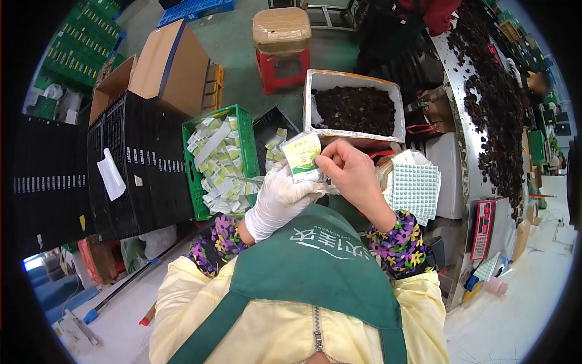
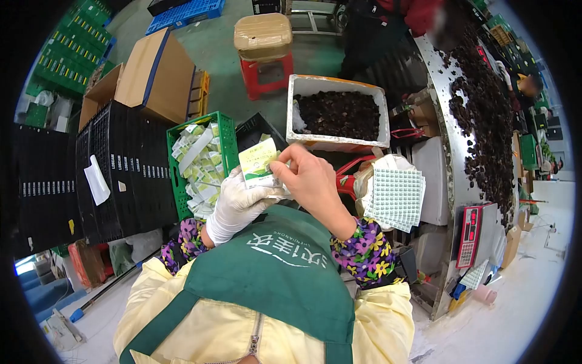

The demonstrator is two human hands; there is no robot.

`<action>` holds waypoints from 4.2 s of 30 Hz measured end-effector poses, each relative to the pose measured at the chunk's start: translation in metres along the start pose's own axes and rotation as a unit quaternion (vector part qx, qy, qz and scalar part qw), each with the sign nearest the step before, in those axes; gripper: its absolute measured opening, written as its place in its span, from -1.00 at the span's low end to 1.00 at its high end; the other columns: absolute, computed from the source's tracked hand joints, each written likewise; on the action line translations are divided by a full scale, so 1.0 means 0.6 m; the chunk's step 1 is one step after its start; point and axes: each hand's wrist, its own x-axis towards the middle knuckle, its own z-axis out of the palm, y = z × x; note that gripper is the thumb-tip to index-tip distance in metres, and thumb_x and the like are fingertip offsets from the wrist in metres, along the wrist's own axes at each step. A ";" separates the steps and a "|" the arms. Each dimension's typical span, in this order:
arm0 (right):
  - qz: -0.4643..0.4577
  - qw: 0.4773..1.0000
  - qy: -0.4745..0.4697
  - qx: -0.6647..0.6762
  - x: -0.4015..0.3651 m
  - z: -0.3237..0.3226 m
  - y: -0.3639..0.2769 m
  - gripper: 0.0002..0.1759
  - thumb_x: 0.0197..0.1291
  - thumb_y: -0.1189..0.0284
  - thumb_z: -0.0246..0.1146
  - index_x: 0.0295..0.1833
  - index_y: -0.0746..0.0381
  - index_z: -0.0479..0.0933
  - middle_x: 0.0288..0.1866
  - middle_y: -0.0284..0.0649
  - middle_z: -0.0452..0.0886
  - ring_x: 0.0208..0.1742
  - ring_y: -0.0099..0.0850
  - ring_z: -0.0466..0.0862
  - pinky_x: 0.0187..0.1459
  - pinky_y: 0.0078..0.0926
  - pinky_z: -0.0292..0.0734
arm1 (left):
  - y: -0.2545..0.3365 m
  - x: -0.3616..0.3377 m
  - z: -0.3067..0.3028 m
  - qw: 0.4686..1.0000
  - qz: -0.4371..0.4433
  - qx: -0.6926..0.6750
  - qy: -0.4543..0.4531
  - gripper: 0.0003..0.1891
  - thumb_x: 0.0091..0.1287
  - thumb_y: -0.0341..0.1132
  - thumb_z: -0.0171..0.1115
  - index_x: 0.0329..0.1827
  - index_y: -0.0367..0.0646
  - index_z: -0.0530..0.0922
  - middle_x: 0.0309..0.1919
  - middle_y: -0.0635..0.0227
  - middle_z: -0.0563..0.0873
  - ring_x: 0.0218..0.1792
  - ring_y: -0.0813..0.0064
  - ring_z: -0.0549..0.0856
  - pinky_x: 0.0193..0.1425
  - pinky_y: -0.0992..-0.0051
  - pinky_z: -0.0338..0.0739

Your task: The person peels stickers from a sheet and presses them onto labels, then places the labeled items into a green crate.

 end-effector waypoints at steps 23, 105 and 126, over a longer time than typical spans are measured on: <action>-0.073 0.982 0.059 0.165 -0.019 0.018 0.006 -0.69 0.17 0.60 0.26 0.06 0.28 0.52 -0.38 -0.41 0.53 -0.52 -0.71 0.36 -0.46 -0.68 0.30 | -0.009 -0.011 0.007 0.965 -0.158 -0.203 -0.047 -0.83 0.09 -0.39 0.46 -0.23 -0.11 0.73 -0.19 0.21 0.77 -0.10 0.18 0.72 -0.03 0.32 0.58; -0.265 0.949 0.119 -0.122 -0.030 -0.007 0.006 -0.78 0.04 0.47 0.35 -0.16 0.21 0.56 -0.24 -0.21 0.55 -0.20 -0.19 0.58 -0.24 -0.26 0.45 | -0.009 -0.005 -0.015 0.895 -0.363 -0.253 0.053 -0.87 0.29 -0.39 0.37 -0.23 -0.30 0.70 -0.42 0.48 0.69 -0.39 0.78 0.54 -0.32 0.66 0.43; -0.053 0.921 -0.016 0.386 0.065 -0.018 -0.045 -0.89 0.38 0.41 0.20 -0.17 0.21 0.47 -0.37 -0.55 0.45 -0.43 -0.81 0.36 -0.42 -0.81 0.25 | 0.002 0.013 -0.020 0.960 -0.136 -0.219 -0.107 -0.84 0.20 -0.34 0.39 -0.19 -0.18 0.75 -0.32 0.22 0.77 -0.32 0.29 0.75 -0.20 0.42 0.58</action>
